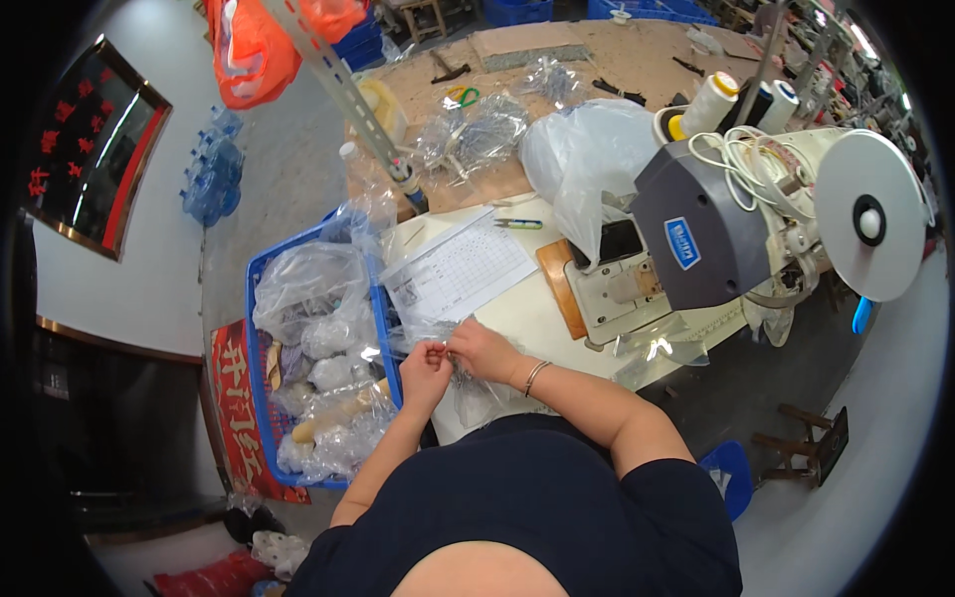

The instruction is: The person sits at a sewing machine and repeatedly sews small clear plastic bags filled with metal hardware. They place each bag under the presser foot, stitch a line across it, and then remove it. The person also uses scissors to trim threads and a pencil to mark a document on the table.

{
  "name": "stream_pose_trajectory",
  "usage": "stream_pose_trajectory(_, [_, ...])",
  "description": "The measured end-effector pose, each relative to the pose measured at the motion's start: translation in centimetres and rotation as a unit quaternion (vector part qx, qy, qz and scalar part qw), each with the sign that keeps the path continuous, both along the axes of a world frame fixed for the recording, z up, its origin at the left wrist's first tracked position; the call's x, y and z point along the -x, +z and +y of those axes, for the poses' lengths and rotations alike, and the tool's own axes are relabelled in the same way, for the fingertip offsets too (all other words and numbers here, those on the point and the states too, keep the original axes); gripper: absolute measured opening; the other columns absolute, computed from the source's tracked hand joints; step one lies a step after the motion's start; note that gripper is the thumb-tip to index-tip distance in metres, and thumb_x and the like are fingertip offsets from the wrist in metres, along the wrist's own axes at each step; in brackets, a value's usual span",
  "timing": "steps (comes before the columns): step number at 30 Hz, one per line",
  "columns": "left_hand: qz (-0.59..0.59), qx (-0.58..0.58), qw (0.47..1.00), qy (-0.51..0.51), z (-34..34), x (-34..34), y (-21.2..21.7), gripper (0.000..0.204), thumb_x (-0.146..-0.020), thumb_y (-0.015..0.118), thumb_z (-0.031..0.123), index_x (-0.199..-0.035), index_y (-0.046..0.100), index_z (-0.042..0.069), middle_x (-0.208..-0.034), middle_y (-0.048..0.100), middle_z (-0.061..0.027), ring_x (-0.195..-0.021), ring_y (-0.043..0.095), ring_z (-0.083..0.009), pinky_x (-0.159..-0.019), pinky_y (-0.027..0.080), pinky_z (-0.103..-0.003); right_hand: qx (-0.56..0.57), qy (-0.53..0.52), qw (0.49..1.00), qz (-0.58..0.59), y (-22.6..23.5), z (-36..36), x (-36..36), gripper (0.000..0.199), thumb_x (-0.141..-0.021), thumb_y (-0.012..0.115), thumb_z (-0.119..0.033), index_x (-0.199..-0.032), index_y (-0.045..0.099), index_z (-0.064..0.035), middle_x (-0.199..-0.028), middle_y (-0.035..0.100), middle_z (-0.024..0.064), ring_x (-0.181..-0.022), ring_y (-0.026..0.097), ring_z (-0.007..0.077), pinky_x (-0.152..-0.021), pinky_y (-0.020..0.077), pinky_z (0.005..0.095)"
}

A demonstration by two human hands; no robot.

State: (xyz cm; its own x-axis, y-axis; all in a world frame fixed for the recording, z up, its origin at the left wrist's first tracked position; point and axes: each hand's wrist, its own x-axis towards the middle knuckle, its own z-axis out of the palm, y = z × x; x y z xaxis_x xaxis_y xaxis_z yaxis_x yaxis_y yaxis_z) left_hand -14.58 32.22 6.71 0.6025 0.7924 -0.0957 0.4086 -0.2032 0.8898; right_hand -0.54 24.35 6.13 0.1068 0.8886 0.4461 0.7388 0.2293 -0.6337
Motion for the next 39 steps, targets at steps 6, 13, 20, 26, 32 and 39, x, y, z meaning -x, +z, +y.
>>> stream_pose_trajectory(6, [0.004,-0.199,0.976,-0.093,-0.4,0.6,0.0,0.018,-0.069,0.057,-0.003,-0.086,0.056,0.002,-0.071,0.058,-0.0145,-0.061,0.059,-0.0263,-0.058,0.048,-0.033,0.113,-0.035,0.993,0.003,1.2,-0.3,-2.2,0.004,-0.071,0.063,-0.005,-0.073,0.060,-0.0048,-0.079,0.057,0.0109,-0.083,0.052,0.0307,-0.074,0.0450,0.0390])
stream_pose_trajectory(13, [0.040,-0.097,0.991,-0.079,0.0,1.9,0.5,0.017,-0.071,0.057,-0.002,-0.088,0.055,0.001,-0.075,0.058,-0.0129,-0.064,0.058,-0.0228,-0.060,0.048,-0.033,0.156,-0.052,0.983,0.081,2.5,-0.3,-4.1,0.004,-0.076,0.062,-0.006,-0.079,0.061,-0.0033,-0.083,0.056,0.0131,-0.083,0.054,0.0318,-0.076,0.0462,0.0375])
stream_pose_trajectory(20, [0.012,-0.088,0.995,-0.050,-0.9,1.2,1.0,0.022,-0.074,0.068,0.002,-0.094,0.058,-0.002,-0.077,0.061,-0.0112,-0.065,0.061,-0.0170,-0.062,0.052,-0.027,0.238,0.030,0.971,-0.021,1.2,1.7,-2.8,0.013,-0.078,0.060,-0.011,-0.089,0.066,-0.0062,-0.091,0.059,0.0133,-0.086,0.059,0.0307,-0.077,0.0488,0.0386])
stream_pose_trajectory(26, [-0.017,-0.135,0.989,-0.053,-1.1,1.6,-0.4,0.016,-0.075,0.068,0.002,-0.090,0.064,0.001,-0.079,0.064,-0.0109,-0.066,0.064,-0.0178,-0.061,0.052,-0.027,0.293,0.045,0.944,-0.143,2.6,2.4,-1.8,0.013,-0.077,0.059,-0.013,-0.082,0.063,-0.0018,-0.087,0.058,0.0142,-0.085,0.059,0.0298,-0.074,0.0505,0.0374])
stream_pose_trajectory(32, [-0.019,-0.185,0.981,-0.057,-1.0,1.7,-0.7,0.010,-0.074,0.067,0.001,-0.084,0.065,0.000,-0.074,0.062,-0.0120,-0.061,0.062,-0.0193,-0.057,0.050,-0.028,0.169,0.075,0.944,-0.275,2.3,2.1,-1.6,0.012,-0.073,0.057,-0.012,-0.080,0.060,-0.0027,-0.084,0.057,0.0120,-0.083,0.057,0.0263,-0.070,0.0481,0.0359])
stream_pose_trajectory(39, [-0.022,-0.214,0.973,-0.088,-0.9,0.9,-1.1,0.008,-0.074,0.067,0.005,-0.082,0.066,0.002,-0.072,0.061,-0.0137,-0.062,0.061,-0.0276,-0.058,0.049,-0.034,0.160,0.007,0.948,-0.274,1.3,0.9,-2.2,0.008,-0.073,0.055,-0.012,-0.076,0.059,-0.0053,-0.081,0.055,0.0107,-0.082,0.054,0.0254,-0.071,0.0452,0.0332])
